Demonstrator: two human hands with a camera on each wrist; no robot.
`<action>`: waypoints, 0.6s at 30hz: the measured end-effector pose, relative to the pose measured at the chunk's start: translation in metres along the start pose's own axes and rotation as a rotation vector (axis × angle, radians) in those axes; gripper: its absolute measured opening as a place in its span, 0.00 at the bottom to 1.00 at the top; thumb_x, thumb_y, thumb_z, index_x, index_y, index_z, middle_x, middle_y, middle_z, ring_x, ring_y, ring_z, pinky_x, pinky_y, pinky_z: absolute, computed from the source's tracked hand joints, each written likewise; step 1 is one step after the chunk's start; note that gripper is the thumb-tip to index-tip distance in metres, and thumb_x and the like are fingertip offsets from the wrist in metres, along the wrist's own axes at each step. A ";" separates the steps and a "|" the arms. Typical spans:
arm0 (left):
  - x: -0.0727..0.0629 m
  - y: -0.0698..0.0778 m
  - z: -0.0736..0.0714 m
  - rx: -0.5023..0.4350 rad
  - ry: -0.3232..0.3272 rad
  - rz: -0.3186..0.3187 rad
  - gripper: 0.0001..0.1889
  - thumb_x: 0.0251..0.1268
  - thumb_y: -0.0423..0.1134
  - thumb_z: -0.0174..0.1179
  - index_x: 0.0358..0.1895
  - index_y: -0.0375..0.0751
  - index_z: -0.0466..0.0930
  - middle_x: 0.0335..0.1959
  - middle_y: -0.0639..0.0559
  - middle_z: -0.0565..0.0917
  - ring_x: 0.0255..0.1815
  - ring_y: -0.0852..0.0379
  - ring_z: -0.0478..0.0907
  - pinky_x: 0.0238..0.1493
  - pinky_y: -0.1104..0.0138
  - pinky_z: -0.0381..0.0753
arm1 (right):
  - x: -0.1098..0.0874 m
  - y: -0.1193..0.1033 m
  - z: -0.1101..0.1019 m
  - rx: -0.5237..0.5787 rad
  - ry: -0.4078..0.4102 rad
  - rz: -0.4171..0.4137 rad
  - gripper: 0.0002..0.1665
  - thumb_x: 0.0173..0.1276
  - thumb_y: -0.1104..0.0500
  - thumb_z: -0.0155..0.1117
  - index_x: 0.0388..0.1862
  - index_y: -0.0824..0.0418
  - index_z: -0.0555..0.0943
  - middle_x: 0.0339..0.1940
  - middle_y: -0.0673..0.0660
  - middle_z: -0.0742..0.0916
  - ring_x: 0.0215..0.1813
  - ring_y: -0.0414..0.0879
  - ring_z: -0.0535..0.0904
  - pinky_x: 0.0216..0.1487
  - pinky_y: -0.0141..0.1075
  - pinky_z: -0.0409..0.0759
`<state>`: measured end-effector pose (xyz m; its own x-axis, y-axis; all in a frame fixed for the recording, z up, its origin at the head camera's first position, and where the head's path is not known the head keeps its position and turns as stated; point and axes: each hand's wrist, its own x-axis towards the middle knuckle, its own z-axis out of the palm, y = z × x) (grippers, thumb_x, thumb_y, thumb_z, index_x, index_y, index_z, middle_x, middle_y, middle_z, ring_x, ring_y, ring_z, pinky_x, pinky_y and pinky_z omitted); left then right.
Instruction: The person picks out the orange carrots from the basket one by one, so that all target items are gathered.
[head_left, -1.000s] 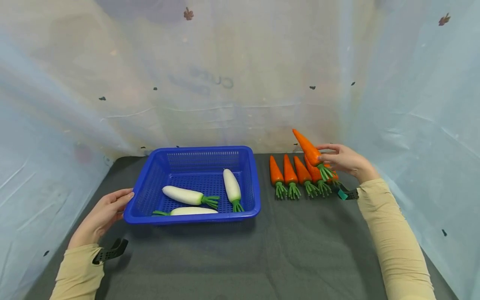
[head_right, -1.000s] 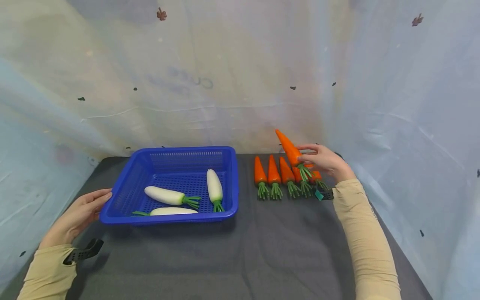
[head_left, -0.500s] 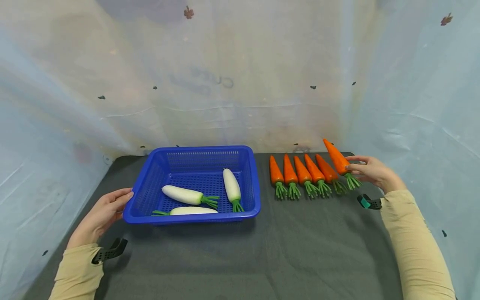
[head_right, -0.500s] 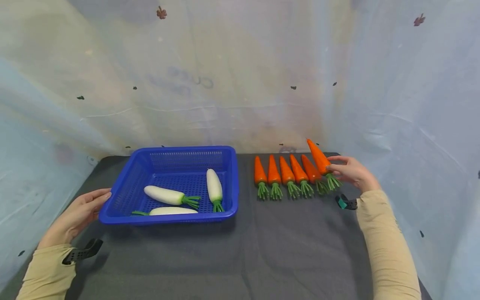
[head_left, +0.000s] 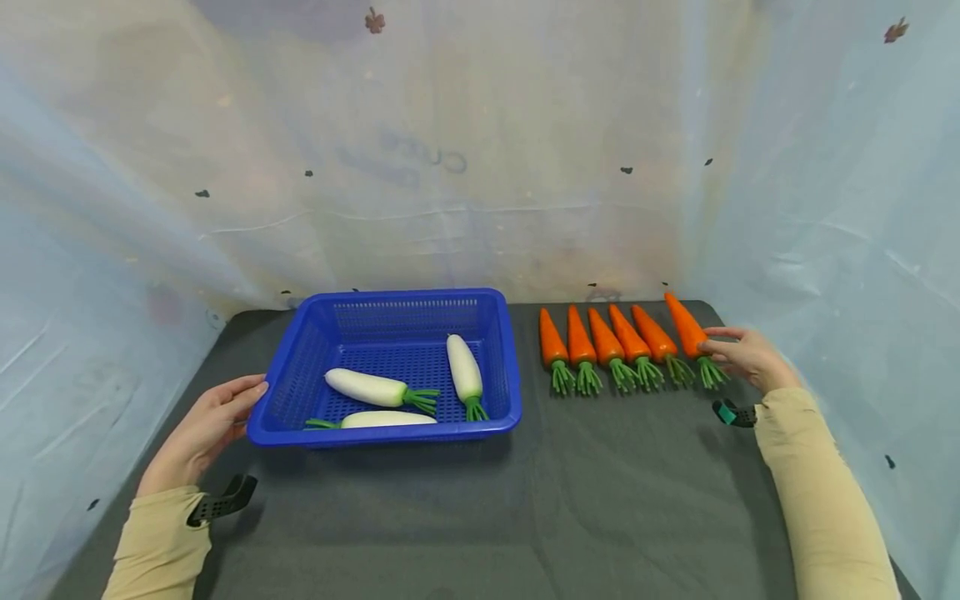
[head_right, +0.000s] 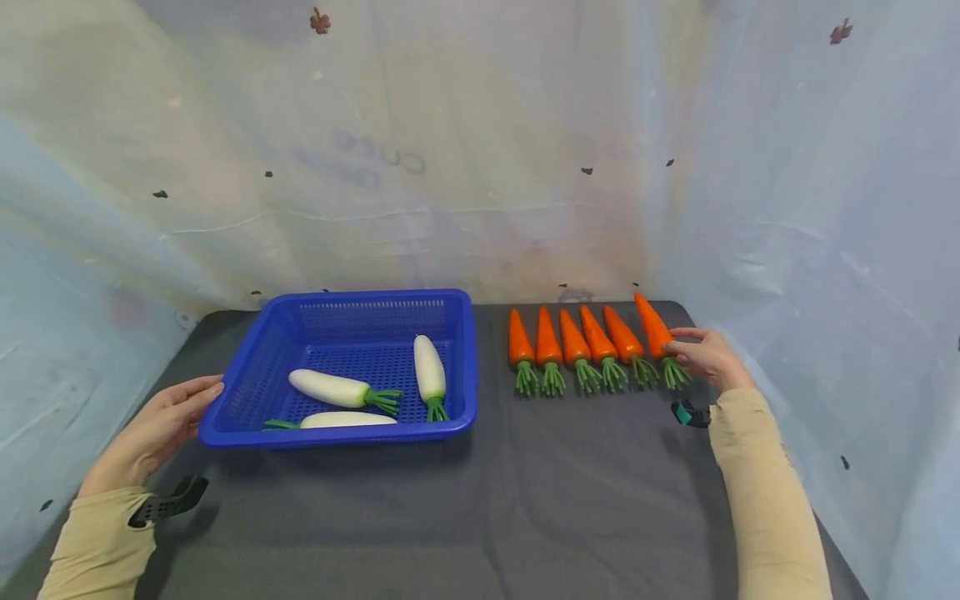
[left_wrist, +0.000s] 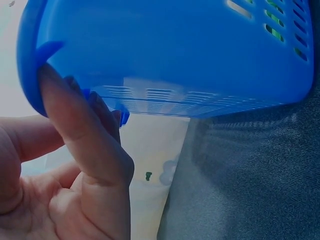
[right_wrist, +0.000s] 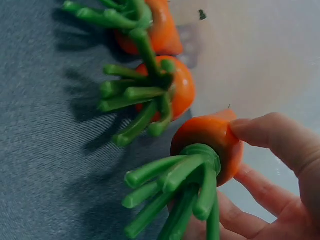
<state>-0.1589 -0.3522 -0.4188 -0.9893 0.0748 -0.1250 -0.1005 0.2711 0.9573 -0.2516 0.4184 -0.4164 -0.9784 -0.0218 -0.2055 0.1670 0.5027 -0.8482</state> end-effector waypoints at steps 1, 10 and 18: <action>0.000 0.000 0.000 0.003 0.004 -0.003 0.35 0.72 0.52 0.51 0.68 0.27 0.56 0.40 0.63 0.83 0.40 0.60 0.82 0.41 0.66 0.80 | 0.001 0.001 0.001 -0.007 0.005 0.000 0.44 0.71 0.47 0.59 0.73 0.71 0.56 0.60 0.67 0.74 0.46 0.38 0.77 0.44 0.34 0.79; -0.002 0.002 0.000 0.022 0.014 -0.008 0.37 0.71 0.54 0.51 0.69 0.27 0.55 0.40 0.62 0.82 0.40 0.59 0.82 0.41 0.65 0.81 | 0.008 0.010 0.005 -0.041 0.035 0.009 0.42 0.71 0.48 0.58 0.72 0.71 0.57 0.57 0.65 0.74 0.38 0.35 0.76 0.40 0.34 0.79; -0.002 0.000 0.000 0.019 0.013 -0.009 0.36 0.71 0.54 0.52 0.68 0.27 0.56 0.40 0.61 0.83 0.40 0.58 0.82 0.41 0.65 0.81 | 0.013 0.009 0.012 -0.091 0.053 -0.003 0.40 0.72 0.49 0.57 0.71 0.73 0.58 0.58 0.68 0.72 0.44 0.43 0.76 0.42 0.36 0.79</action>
<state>-0.1569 -0.3525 -0.4181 -0.9896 0.0603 -0.1303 -0.1076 0.2896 0.9511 -0.2610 0.4127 -0.4323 -0.9843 0.0215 -0.1750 0.1549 0.5795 -0.8001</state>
